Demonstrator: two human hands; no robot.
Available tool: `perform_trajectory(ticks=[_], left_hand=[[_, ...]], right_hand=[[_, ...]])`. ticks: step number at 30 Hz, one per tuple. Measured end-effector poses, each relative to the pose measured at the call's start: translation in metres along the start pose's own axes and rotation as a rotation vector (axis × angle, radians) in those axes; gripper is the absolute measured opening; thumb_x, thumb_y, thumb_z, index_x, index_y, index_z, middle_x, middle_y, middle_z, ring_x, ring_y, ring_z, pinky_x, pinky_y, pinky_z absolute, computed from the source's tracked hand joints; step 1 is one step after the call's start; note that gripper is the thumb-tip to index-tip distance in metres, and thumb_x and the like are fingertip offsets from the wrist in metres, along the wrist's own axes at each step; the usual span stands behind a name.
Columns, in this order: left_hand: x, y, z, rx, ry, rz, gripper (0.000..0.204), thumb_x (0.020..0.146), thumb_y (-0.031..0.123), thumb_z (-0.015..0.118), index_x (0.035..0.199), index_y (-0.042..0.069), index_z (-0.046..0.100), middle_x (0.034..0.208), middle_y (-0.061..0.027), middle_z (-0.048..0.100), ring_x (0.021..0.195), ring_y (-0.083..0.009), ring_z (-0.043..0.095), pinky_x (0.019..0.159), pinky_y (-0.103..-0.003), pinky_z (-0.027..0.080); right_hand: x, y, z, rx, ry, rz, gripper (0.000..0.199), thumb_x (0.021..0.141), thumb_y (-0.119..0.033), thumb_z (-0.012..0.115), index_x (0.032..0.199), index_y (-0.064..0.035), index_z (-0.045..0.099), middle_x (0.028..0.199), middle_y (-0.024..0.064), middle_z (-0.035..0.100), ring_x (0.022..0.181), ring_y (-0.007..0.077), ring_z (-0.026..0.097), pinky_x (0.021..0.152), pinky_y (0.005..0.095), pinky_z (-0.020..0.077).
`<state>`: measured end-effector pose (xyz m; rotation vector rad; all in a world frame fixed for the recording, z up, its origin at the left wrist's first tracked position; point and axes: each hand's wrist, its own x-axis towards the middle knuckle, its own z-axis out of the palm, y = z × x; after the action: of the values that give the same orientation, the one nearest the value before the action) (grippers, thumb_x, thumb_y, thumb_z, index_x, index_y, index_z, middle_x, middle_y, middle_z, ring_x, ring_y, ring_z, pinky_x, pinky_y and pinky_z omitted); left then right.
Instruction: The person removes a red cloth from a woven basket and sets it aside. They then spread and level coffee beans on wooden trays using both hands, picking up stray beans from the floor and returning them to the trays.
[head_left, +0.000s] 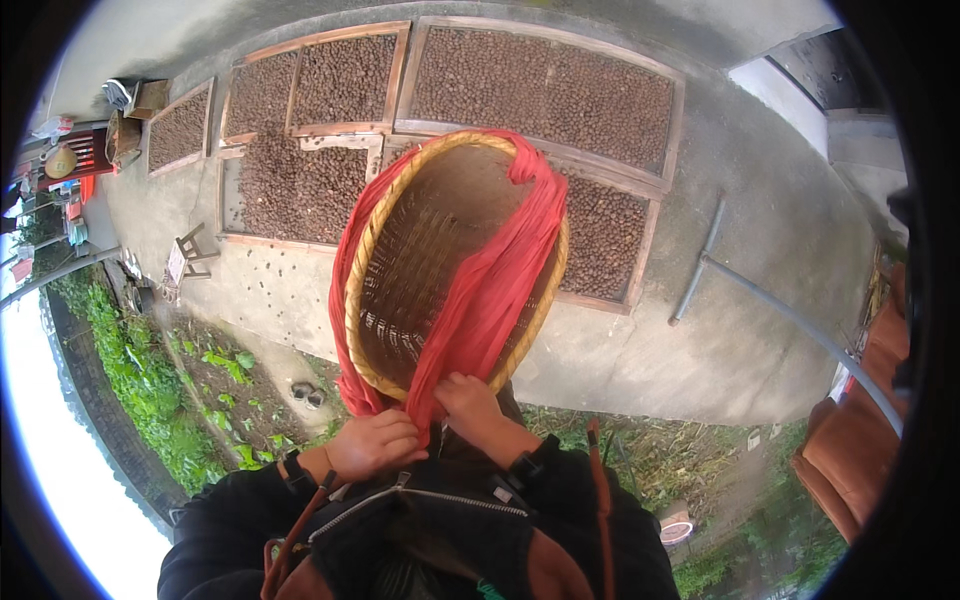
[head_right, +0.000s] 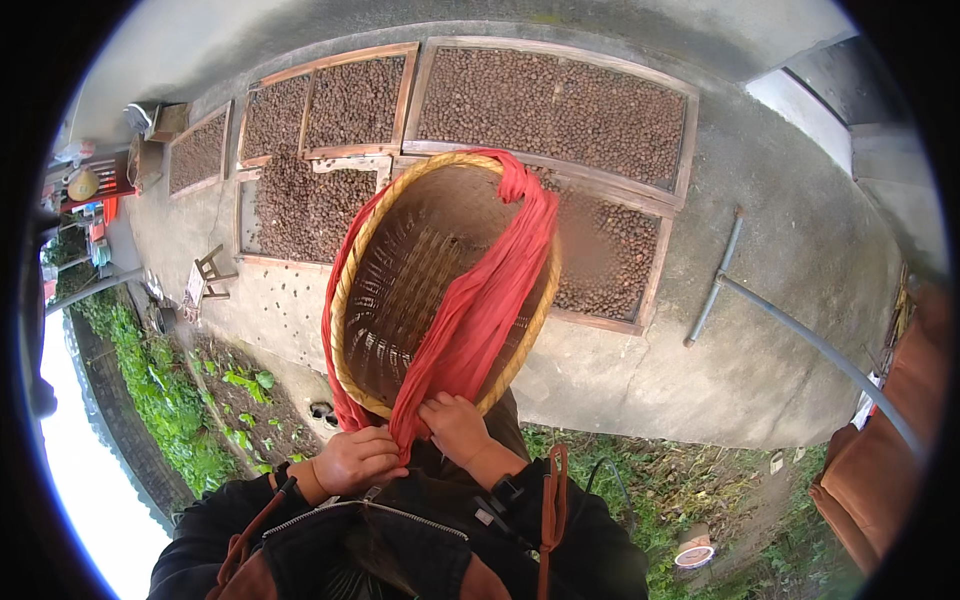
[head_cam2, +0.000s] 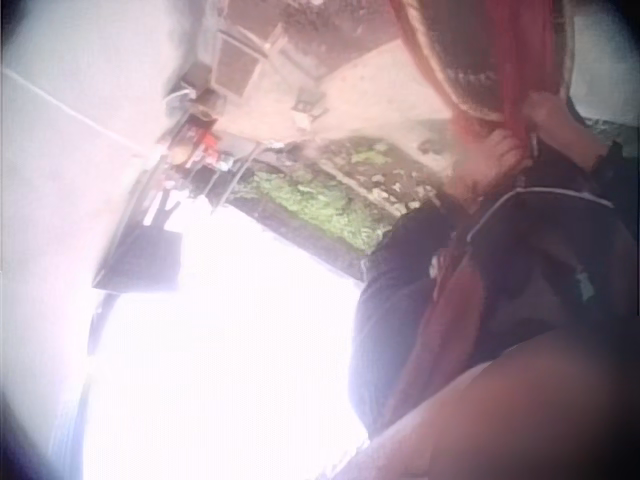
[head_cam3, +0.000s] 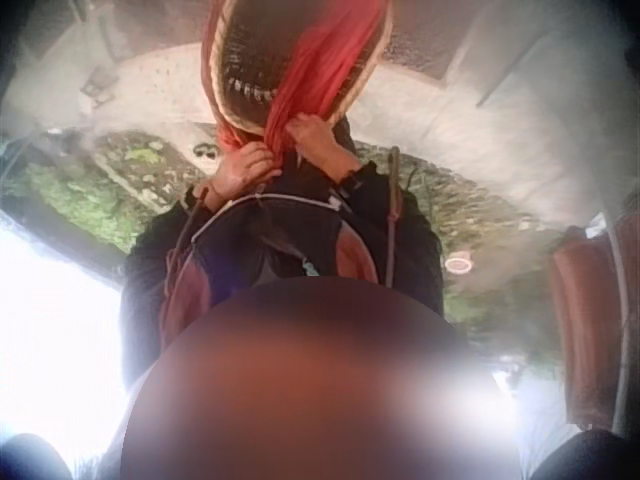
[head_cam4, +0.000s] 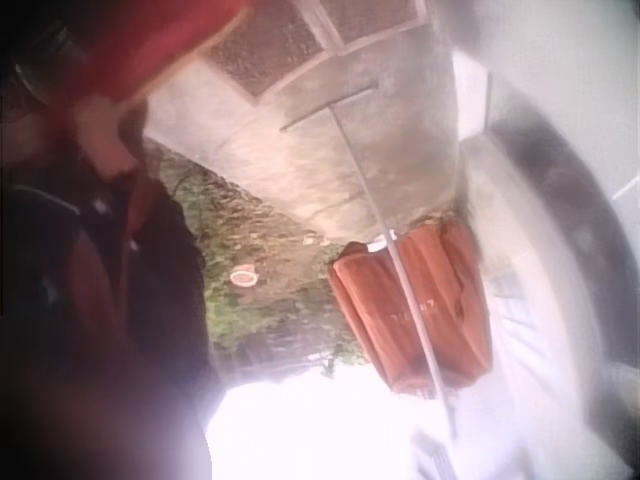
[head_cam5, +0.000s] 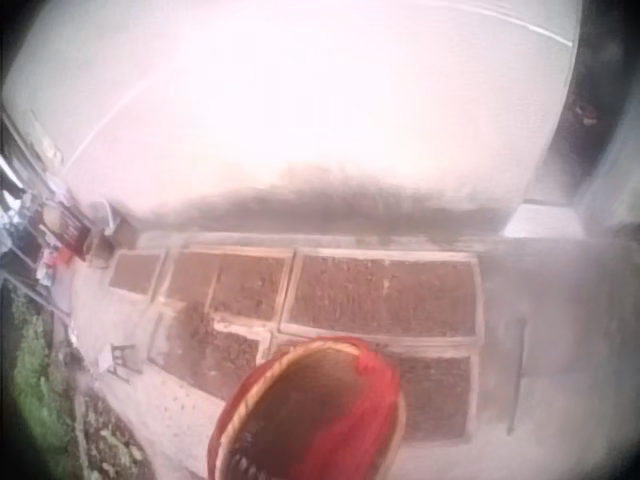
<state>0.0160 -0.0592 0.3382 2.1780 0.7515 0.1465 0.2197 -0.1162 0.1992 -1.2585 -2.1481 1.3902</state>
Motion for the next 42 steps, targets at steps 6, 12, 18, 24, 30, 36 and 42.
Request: perform_trajectory(ticks=[6, 12, 18, 24, 30, 36, 42], left_hand=[[-0.026, -0.017, 0.024, -0.809, -0.2, -0.805, 0.031, 0.101, 0.031, 0.066, 0.115, 0.004, 0.068, 0.111, -0.0093, 0.071, 0.108, -0.0257, 0.07, 0.089, -0.038, 0.058], [-0.024, -0.044, 0.012, -1.274, 0.374, -0.958, 0.089, 0.096, 0.055, 0.068, 0.156, 0.003, 0.028, 0.146, -0.0164, 0.05, 0.131, -0.0292, 0.054, 0.096, -0.038, 0.054], [-0.01, -0.025, 0.025, -1.335, 0.951, -0.98, 0.05, 0.099, 0.031, 0.065, 0.133, -0.002, 0.052, 0.117, -0.0117, 0.066, 0.102, -0.022, 0.064, 0.083, -0.037, 0.056], [-0.083, -0.011, 0.06, -1.596, 1.066, -1.093, 0.017, 0.094, 0.011, 0.056, 0.098, -0.003, 0.065, 0.088, -0.0108, 0.069, 0.075, -0.0236, 0.068, 0.066, -0.039, 0.056], [-0.182, 0.02, 0.093, -1.521, 1.129, -1.113, 0.017, 0.088, 0.007, 0.058, 0.101, -0.002, 0.065, 0.085, -0.0087, 0.068, 0.068, -0.0203, 0.064, 0.056, -0.035, 0.051], [-0.232, 0.077, 0.104, -1.387, 1.17, -1.133, 0.024, 0.088, 0.001, 0.058, 0.11, -0.001, 0.065, 0.091, -0.005, 0.069, 0.072, -0.0147, 0.062, 0.06, -0.03, 0.049], [-0.234, 0.133, 0.092, -1.208, 1.309, -0.933, 0.034, 0.087, -0.003, 0.055, 0.121, 0.0, 0.061, 0.098, -0.0073, 0.068, 0.079, -0.0153, 0.064, 0.065, -0.029, 0.052]], right_hand=[[0.024, 0.008, -0.018, 0.078, 0.388, 0.026, 0.031, 0.068, -0.006, 0.072, 0.099, -0.0032, 0.069, 0.101, 0.0126, 0.071, 0.103, 0.0341, 0.064, 0.085, 0.0434, 0.0544], [0.028, -0.024, -0.009, -0.047, 0.307, 0.006, 0.03, 0.069, -0.002, 0.07, 0.099, -0.0032, 0.07, 0.099, 0.0141, 0.07, 0.102, 0.036, 0.063, 0.087, 0.0452, 0.0541], [0.037, -0.073, 0.012, -0.087, 0.281, -0.132, 0.026, 0.07, -0.005, 0.07, 0.096, -0.0048, 0.07, 0.101, 0.0101, 0.07, 0.103, 0.033, 0.062, 0.084, 0.0423, 0.0517], [0.023, -0.106, 0.015, -0.221, -0.046, -0.227, 0.032, 0.075, -0.015, 0.073, 0.105, -0.0056, 0.067, 0.105, 0.009, 0.069, 0.103, 0.0305, 0.062, 0.086, 0.043, 0.0502], [-0.003, -0.166, -0.056, 0.194, -0.159, -0.18, 0.032, 0.086, -0.023, 0.08, 0.11, -0.0045, 0.071, 0.096, 0.0132, 0.073, 0.092, 0.0319, 0.069, 0.084, 0.0411, 0.0549], [0.075, -0.18, -0.075, -0.02, 0.302, -0.179, 0.017, 0.094, -0.014, 0.071, 0.105, -0.0023, 0.072, 0.097, 0.0186, 0.074, 0.091, 0.0347, 0.072, 0.082, 0.0412, 0.0568], [0.166, -0.118, -0.022, -0.337, 0.148, 0.333, 0.031, 0.093, -0.01, 0.063, 0.123, -0.0041, 0.07, 0.117, 0.0241, 0.072, 0.112, 0.042, 0.068, 0.096, 0.0473, 0.0539]])
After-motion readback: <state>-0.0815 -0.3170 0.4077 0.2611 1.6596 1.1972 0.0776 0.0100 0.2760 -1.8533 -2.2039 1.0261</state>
